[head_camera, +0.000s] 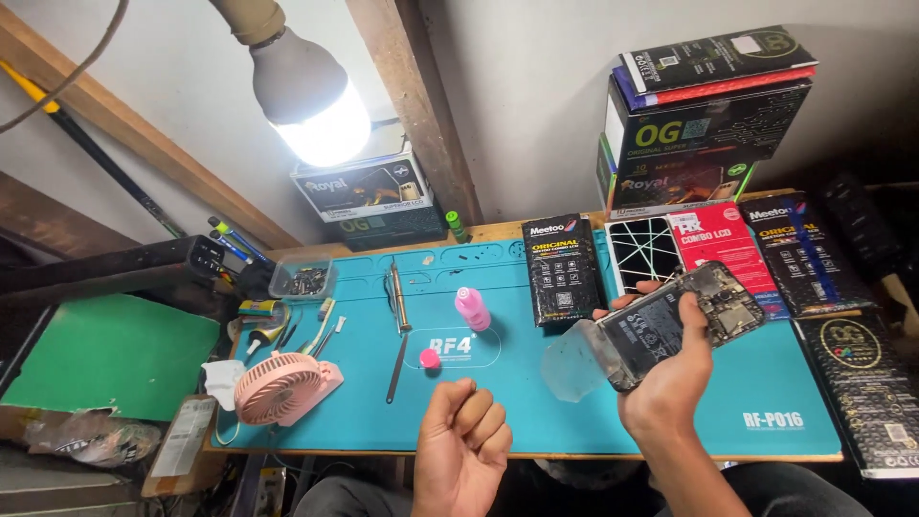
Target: The person holds a disassembled smartphone and uses a small tool to work on the internal components. They then apply a liquid from a pink bottle onto the device's interior.
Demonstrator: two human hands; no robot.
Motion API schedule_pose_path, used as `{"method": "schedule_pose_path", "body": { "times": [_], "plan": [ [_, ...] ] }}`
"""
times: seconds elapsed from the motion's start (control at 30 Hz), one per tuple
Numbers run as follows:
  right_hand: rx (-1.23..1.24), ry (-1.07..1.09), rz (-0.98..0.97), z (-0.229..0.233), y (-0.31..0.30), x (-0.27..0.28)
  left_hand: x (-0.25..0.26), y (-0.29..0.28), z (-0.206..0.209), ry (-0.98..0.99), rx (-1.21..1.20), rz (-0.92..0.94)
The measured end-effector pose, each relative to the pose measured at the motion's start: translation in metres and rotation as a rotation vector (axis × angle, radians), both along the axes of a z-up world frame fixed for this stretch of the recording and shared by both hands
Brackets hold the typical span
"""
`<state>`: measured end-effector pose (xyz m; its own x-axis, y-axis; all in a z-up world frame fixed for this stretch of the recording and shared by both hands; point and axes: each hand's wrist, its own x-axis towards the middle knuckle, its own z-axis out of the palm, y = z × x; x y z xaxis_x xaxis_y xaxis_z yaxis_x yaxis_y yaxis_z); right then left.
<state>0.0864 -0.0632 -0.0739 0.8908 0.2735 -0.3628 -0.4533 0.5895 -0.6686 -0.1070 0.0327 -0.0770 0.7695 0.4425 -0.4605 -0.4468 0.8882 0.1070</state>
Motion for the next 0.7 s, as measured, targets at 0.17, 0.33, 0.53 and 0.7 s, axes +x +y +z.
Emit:
{"method": "schedule_pose_path", "body": {
  "times": [0.17, 0.33, 0.53, 0.7],
  "plan": [
    [0.034, 0.06, 0.087, -0.004, 0.002, -0.002, 0.009, -0.01, 0.046, 0.479, 0.344, -0.138],
    [0.014, 0.044, 0.109, -0.004, 0.003, -0.003, 0.009, -0.016, -0.013, 0.678, 0.706, 0.298],
    [-0.002, 0.006, 0.11, -0.006, 0.004, -0.005, 0.005, -0.023, 0.013, 0.91, 0.985, 0.259],
    [-0.025, -0.02, 0.123, -0.008, 0.005, -0.008, -0.005, -0.024, -0.003, 0.915, 0.935, 0.333]
  ]
}}
